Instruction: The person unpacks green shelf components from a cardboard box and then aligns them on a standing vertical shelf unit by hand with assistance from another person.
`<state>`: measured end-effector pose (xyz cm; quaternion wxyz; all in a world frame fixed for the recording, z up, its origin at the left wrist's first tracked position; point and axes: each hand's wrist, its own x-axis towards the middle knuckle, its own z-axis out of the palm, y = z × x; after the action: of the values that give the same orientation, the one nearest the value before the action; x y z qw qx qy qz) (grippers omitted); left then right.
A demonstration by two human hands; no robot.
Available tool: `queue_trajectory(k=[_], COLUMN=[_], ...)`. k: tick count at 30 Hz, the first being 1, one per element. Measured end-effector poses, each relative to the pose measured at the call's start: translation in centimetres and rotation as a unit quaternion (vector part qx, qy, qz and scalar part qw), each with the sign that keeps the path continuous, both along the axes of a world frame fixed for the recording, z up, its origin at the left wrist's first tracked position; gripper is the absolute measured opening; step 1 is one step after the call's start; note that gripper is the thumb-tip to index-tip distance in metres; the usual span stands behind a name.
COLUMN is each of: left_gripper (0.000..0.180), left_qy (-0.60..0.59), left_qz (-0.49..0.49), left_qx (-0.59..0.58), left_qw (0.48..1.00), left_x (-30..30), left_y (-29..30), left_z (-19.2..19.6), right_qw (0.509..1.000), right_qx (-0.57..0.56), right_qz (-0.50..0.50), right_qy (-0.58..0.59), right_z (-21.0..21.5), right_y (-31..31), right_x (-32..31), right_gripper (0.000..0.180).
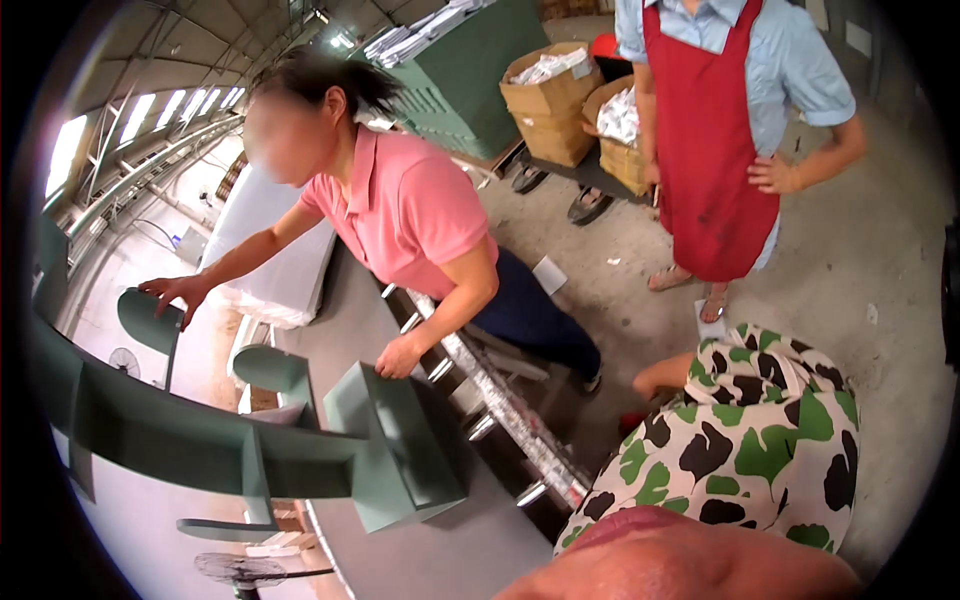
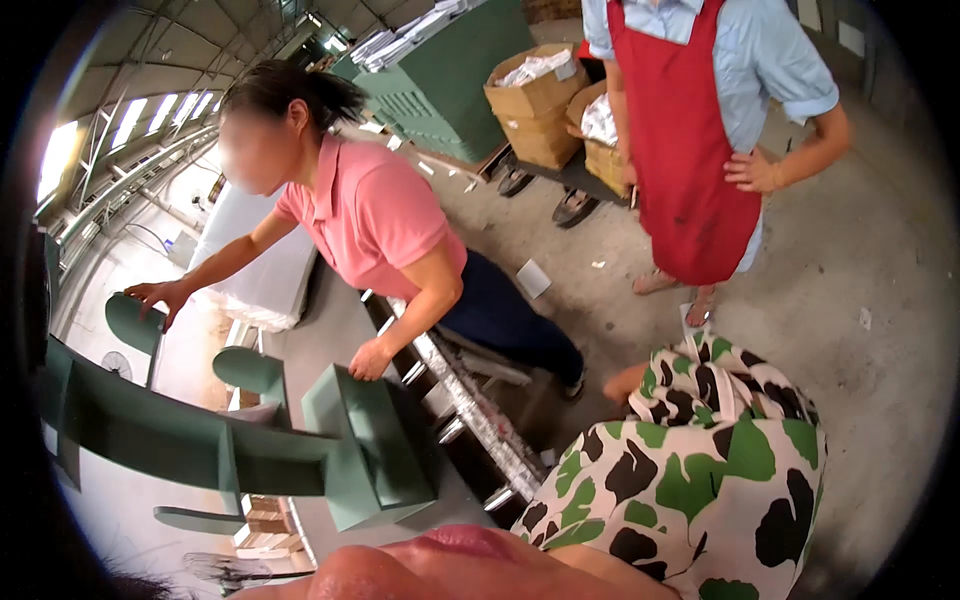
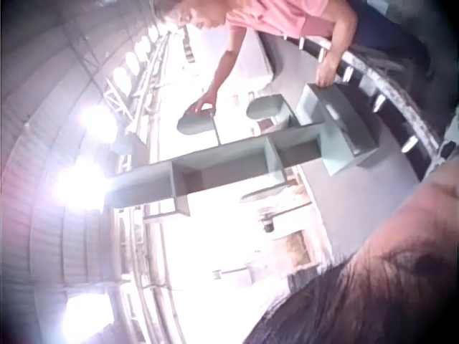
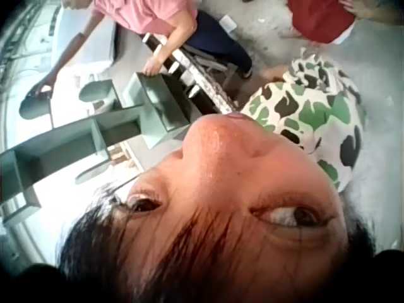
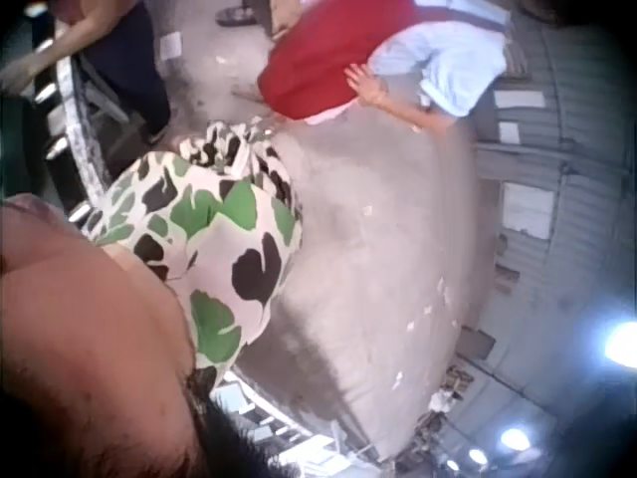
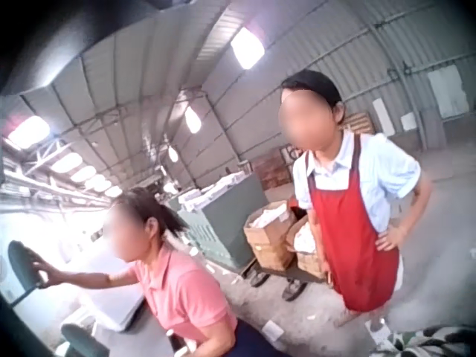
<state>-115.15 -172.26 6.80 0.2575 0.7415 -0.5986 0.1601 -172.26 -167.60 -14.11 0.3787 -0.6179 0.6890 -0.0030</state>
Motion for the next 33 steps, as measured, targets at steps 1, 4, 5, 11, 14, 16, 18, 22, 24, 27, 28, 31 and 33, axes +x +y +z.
queue_trajectory(k=[1,4,5,11,14,16,18,22,24,27,28,31,33], left_gripper=[0.035,0.035,0.035,0.035,0.035,0.035,0.035,0.035,0.035,0.035,0.037,0.043,0.044], left_qy=[0.007,0.011,0.008,-0.007,-0.012,-0.024,-0.034,-0.033,-0.036,-0.001,0.027,0.118,0.141], left_qz=[0.011,0.012,0.004,0.052,0.071,0.094,0.122,0.206,0.200,0.239,0.236,0.237,0.226], left_qx=[0.005,0.020,0.031,0.097,0.127,0.135,0.132,0.122,0.107,0.100,0.098,0.055,-0.037], left_qw=[1.000,1.000,0.999,0.994,0.989,0.986,0.983,0.970,0.973,0.966,0.966,0.963,0.963], left_x=[0.0,0.2,0.0,1.1,2.4,3.7,4.7,8.4,8.8,8.1,9.0,7.6,7.4], left_y=[0.4,0.4,0.1,2.0,2.8,3.4,3.9,5.4,4.4,5.5,5.3,4.6,4.6], left_z=[-0.2,-0.2,-0.1,-0.2,-0.3,-0.5,-1.0,-3.9,-5.7,-4.1,-4.7,-2.8,-2.8], right_qw=[0.987,0.879,0.883,0.936,0.963,0.978,0.986,0.970,0.933,0.962,0.963,0.971,0.978], right_qx=[-0.058,0.041,0.018,0.225,0.194,0.161,0.130,0.215,0.242,0.101,0.130,0.200,0.188], right_qz=[-0.117,-0.367,-0.349,-0.230,-0.146,-0.081,-0.030,-0.097,-0.266,-0.213,-0.189,-0.061,-0.011], right_qy=[0.089,0.303,0.313,0.145,0.121,0.105,0.102,0.064,0.023,0.136,0.139,0.112,0.087], right_z=[-0.4,3.4,3.6,10.8,7.5,5.3,3.8,5.0,6.5,2.9,1.7,-2.5,-2.3], right_y=[4.8,16.5,22.3,31.1,31.1,30.2,29.2,23.7,23.5,23.0,22.3,22.1,20.9], right_x=[-2.3,-6.2,-7.8,-3.3,1.3,3.7,4.7,2.7,1.5,-0.4,-0.8,0.8,1.9], right_gripper=[0.023,0.017,0.017,0.019,0.019,0.019,0.019,0.024,0.028,0.030,0.030,0.028,0.026])
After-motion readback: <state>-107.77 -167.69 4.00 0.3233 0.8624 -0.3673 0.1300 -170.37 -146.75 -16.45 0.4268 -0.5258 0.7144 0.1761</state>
